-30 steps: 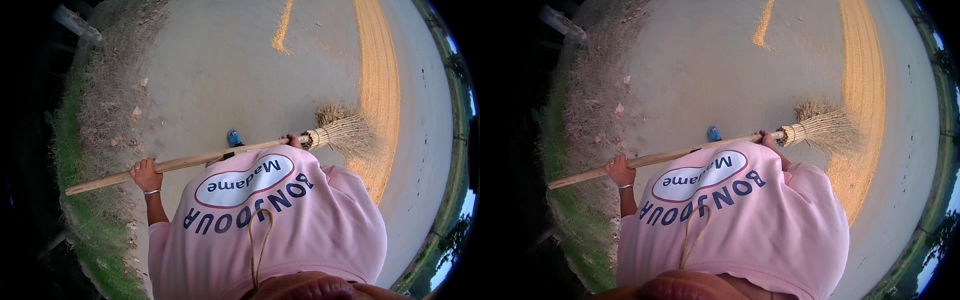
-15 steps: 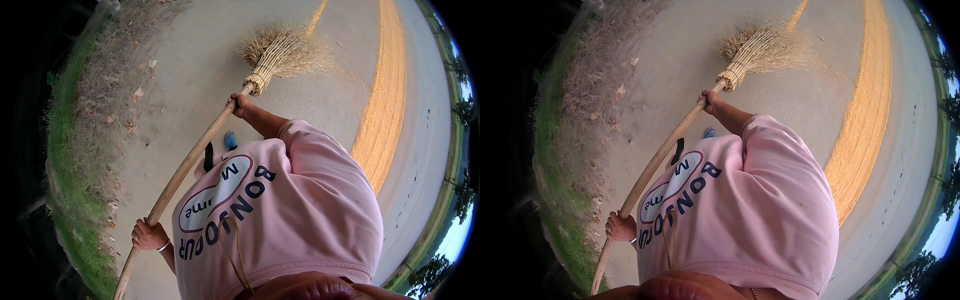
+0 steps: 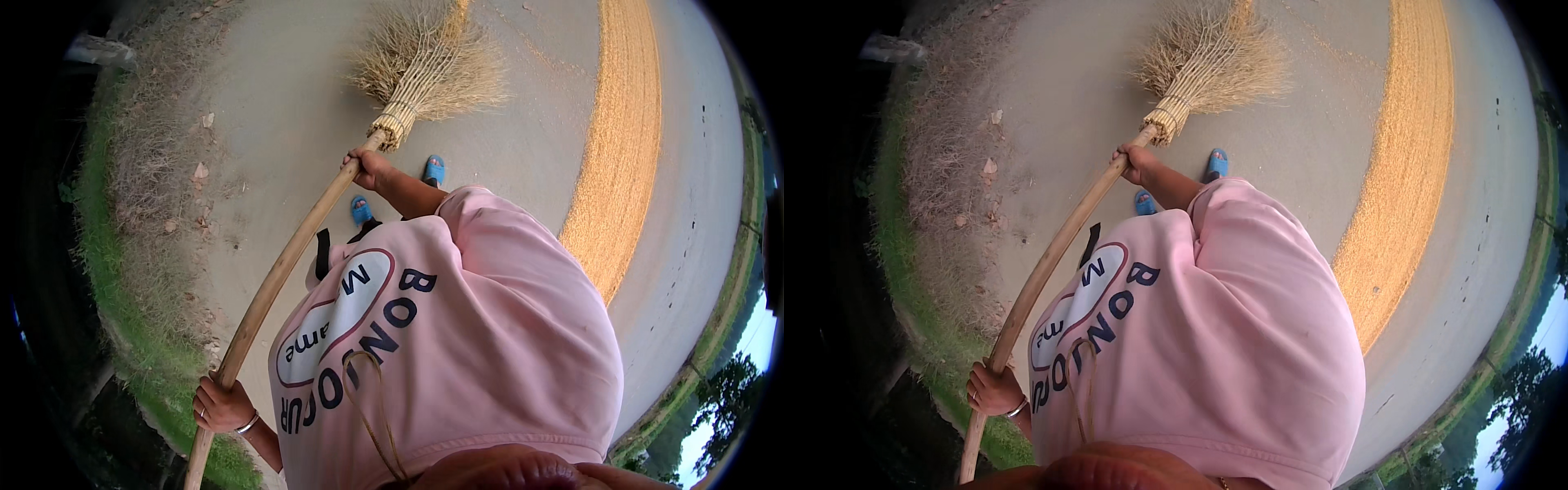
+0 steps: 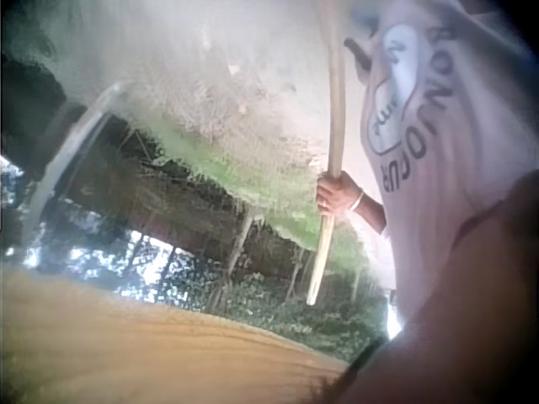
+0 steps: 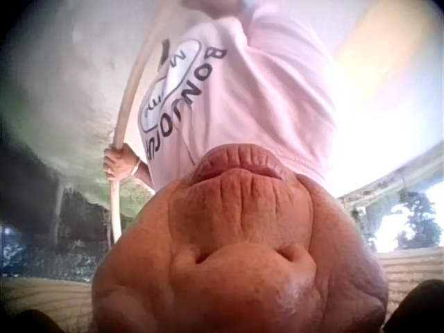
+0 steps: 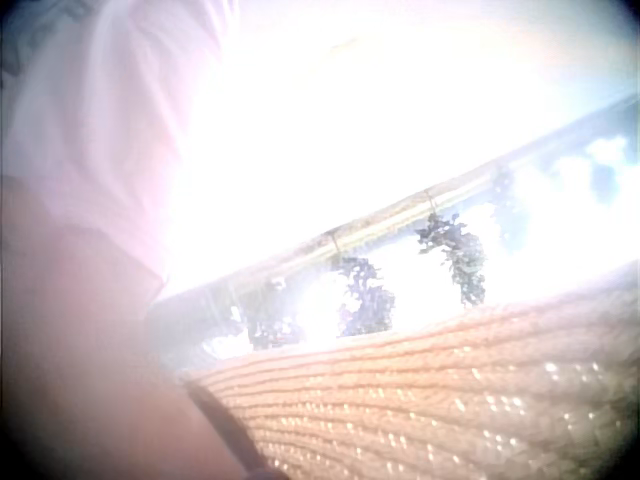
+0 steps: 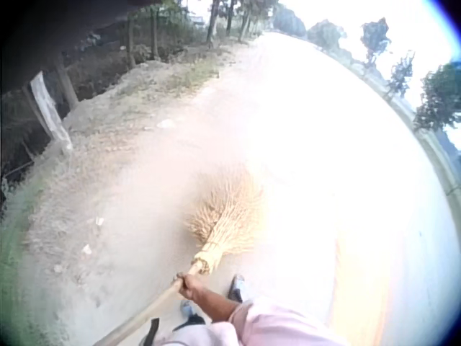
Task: The person uses a traditional straw broom to sweep a long line of grain spread across a paved road. They move steadily forward, pushing the grain into a consolidated pile along the center of the road.
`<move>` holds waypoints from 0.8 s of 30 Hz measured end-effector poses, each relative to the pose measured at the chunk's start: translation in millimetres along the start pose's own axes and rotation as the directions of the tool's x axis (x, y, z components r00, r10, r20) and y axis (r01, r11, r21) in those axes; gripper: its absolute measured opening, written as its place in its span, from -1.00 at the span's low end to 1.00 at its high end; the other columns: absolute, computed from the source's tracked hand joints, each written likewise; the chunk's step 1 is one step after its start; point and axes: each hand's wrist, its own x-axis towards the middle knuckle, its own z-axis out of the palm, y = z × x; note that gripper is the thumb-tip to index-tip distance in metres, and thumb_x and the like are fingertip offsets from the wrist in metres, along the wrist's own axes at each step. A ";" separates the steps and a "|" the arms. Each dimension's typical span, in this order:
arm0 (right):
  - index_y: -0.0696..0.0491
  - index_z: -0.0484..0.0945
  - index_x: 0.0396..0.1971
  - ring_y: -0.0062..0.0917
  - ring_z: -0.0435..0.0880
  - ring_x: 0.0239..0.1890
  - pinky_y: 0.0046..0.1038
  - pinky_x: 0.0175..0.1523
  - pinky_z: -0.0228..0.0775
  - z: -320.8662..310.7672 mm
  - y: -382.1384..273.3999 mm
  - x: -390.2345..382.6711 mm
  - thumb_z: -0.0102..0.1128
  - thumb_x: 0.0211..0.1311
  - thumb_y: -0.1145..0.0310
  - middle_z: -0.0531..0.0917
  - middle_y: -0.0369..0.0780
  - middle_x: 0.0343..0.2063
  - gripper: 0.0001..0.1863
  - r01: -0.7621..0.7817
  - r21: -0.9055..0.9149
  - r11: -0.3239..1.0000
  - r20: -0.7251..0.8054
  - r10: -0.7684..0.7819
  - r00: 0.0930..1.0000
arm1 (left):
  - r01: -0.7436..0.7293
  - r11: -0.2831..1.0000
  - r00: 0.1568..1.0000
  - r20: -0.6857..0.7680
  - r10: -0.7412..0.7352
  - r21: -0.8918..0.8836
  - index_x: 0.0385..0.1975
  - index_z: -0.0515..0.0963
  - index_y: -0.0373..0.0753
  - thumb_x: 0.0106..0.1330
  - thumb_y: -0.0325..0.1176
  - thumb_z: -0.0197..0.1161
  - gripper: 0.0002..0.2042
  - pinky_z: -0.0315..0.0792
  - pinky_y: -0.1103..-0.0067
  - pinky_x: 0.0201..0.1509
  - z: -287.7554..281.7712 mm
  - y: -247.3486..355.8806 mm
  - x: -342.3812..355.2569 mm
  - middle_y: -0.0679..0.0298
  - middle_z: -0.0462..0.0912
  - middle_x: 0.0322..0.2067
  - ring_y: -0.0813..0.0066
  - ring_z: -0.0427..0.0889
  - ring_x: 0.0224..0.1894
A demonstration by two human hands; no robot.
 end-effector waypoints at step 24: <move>0.07 0.24 -0.60 -0.46 0.31 -0.62 -0.38 -0.38 0.30 -353.8 -569.6 -296.3 -0.14 -0.02 0.50 0.33 -0.24 -0.69 -0.95 0.606 0.456 0.652 -0.591 -0.287 0.754 | -0.580 0.476 0.814 -0.442 0.377 -0.661 -0.67 0.30 -0.12 -0.30 -0.54 0.10 -0.82 0.18 0.52 -0.32 -334.1 550.7 292.0 0.37 0.29 -0.66 0.42 0.33 -0.50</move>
